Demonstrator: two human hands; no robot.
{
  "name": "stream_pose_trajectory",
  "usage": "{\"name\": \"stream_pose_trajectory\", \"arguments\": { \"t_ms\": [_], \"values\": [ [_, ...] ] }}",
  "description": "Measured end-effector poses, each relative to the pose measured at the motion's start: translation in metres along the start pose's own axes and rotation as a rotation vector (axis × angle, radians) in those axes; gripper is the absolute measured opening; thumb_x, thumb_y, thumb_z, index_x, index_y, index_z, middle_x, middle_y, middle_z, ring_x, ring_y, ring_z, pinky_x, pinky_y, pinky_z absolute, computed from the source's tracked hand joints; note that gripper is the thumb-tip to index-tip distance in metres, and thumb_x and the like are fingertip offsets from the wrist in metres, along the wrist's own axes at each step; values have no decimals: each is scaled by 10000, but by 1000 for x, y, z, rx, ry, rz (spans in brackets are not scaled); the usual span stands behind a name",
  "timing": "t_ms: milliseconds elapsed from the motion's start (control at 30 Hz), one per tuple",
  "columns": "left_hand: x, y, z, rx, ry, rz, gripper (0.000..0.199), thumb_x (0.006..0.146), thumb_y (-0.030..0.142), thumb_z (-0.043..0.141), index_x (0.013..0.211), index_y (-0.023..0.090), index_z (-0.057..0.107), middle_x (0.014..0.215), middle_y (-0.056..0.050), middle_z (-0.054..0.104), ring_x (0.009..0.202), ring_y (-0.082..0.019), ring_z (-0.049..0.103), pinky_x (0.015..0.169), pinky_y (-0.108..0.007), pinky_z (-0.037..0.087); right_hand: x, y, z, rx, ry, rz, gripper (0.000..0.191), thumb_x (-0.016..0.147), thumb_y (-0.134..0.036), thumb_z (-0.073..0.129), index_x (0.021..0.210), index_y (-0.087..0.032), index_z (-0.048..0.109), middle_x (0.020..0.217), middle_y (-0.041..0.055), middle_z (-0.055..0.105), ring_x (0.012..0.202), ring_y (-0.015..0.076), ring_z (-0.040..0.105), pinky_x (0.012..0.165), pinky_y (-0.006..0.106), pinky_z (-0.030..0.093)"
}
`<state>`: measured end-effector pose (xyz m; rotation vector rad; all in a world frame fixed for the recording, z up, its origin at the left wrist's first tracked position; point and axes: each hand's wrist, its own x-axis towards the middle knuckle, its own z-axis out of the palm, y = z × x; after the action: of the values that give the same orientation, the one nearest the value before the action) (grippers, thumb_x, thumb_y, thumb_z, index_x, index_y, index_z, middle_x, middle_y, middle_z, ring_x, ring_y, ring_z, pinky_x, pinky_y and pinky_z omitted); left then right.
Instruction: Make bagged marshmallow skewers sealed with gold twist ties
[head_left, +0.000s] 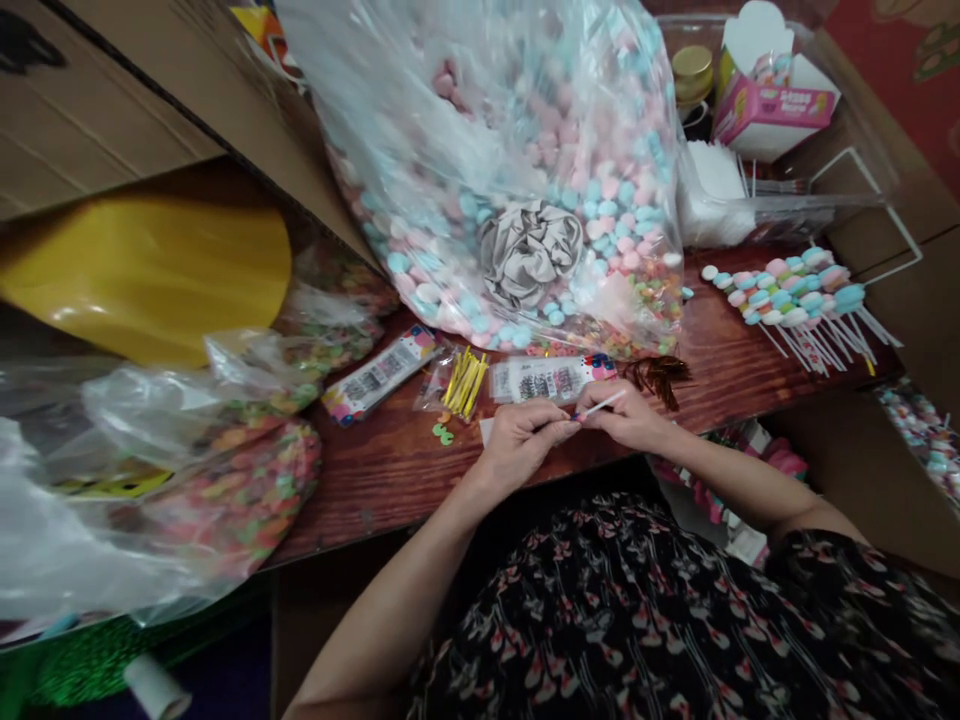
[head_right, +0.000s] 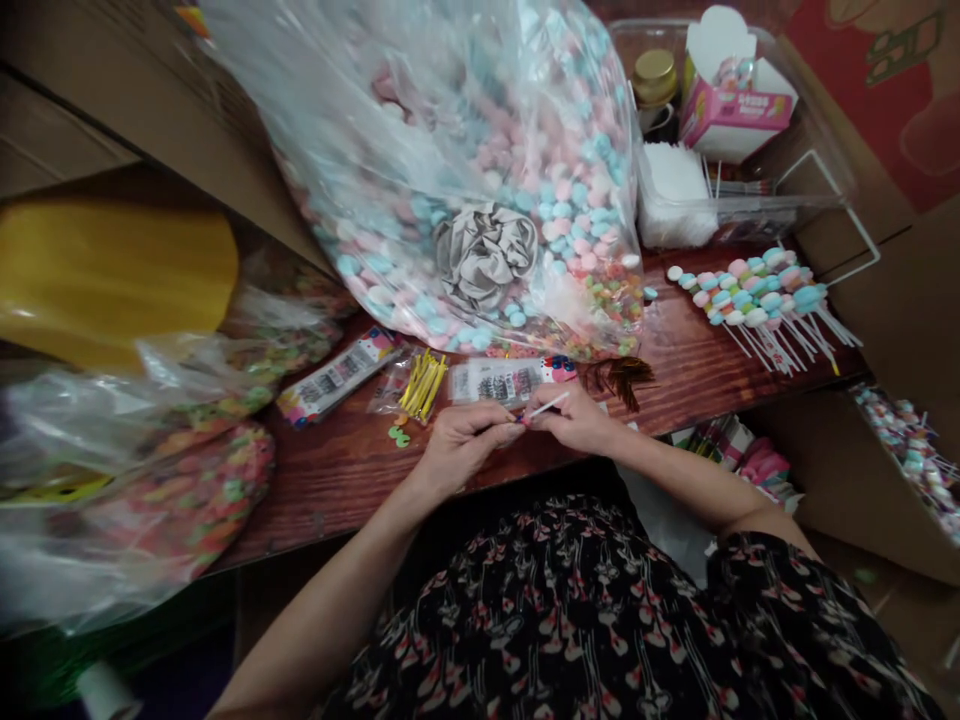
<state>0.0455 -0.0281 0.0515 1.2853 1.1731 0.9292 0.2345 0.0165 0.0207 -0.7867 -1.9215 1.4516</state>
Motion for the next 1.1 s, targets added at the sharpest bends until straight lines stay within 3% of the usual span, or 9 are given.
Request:
{"name": "stream_pose_trajectory", "arguments": {
  "t_ms": [133, 233, 367, 567, 633, 767, 867, 1000, 1100],
  "values": [
    [0, 11, -11, -240, -323, -398, 257, 638, 404, 799, 611, 163, 715, 487, 14, 553, 409, -70, 419, 393, -191, 310, 0, -13, -14, -268, -49, -525, 184, 897, -283, 538, 816, -218, 690, 806, 76, 683, 739, 157, 607, 695, 323, 496],
    [-1, 13, -14, -333, -530, -579, 257, 595, 401, 824, 642, 162, 741, 468, -4, 588, 342, -75, 429, 326, -183, 268, 2, -19, -20, -298, -227, -740, 206, 936, -326, 513, 884, -251, 699, 836, 64, 687, 765, 151, 629, 717, 333, 510],
    [2, 14, -12, -283, -739, -554, 213, 557, 334, 858, 683, 181, 780, 549, -40, 677, 405, -111, 520, 364, -207, 392, 6, -30, -17, -411, -432, -881, 287, 983, -303, 394, 952, -250, 675, 819, 47, 667, 751, 140, 611, 689, 318, 495],
    [9, 14, -9, -249, -913, -482, 225, 540, 333, 876, 703, 204, 789, 659, -60, 732, 564, -191, 639, 477, -277, 502, 6, -54, -11, -620, -463, -1043, 168, 920, -250, 530, 771, -233, 607, 723, 4, 579, 672, 143, 512, 555, 322, 368],
    [9, 15, -12, -255, -892, -479, 238, 566, 353, 863, 732, 199, 791, 682, -70, 738, 550, -180, 627, 477, -276, 490, 4, -52, -12, -678, -419, -1016, 149, 913, -251, 532, 787, -226, 606, 721, 11, 579, 667, 152, 504, 558, 330, 364],
    [8, 18, -21, -224, -691, -362, 225, 672, 379, 800, 792, 189, 784, 736, -65, 736, 591, -154, 622, 557, -262, 493, -3, -36, -13, -688, -176, -839, 152, 907, -219, 448, 864, -225, 594, 775, 46, 603, 698, 170, 525, 629, 332, 415],
    [5, 19, -23, -39, -527, -117, 189, 757, 360, 739, 821, 184, 764, 775, -54, 716, 695, -159, 629, 680, -278, 505, -9, -25, -9, -671, -50, -695, 159, 869, -157, 423, 873, -212, 572, 794, 61, 599, 729, 183, 537, 661, 326, 433],
    [-4, 14, -20, 449, -258, 315, 176, 878, 316, 605, 863, 197, 734, 819, -75, 692, 759, -169, 604, 750, -312, 485, -11, -19, -2, -556, -17, -481, 125, 875, -153, 430, 843, -195, 544, 750, 44, 554, 679, 167, 489, 614, 292, 390],
    [-10, 8, -22, 715, -225, 583, 163, 897, 233, 561, 982, 212, 698, 915, -86, 691, 851, -190, 595, 831, -360, 466, -11, -24, 1, -285, -65, -269, 126, 906, -193, 458, 799, -187, 525, 731, 19, 540, 669, 136, 479, 630, 269, 387]
  ]
}}
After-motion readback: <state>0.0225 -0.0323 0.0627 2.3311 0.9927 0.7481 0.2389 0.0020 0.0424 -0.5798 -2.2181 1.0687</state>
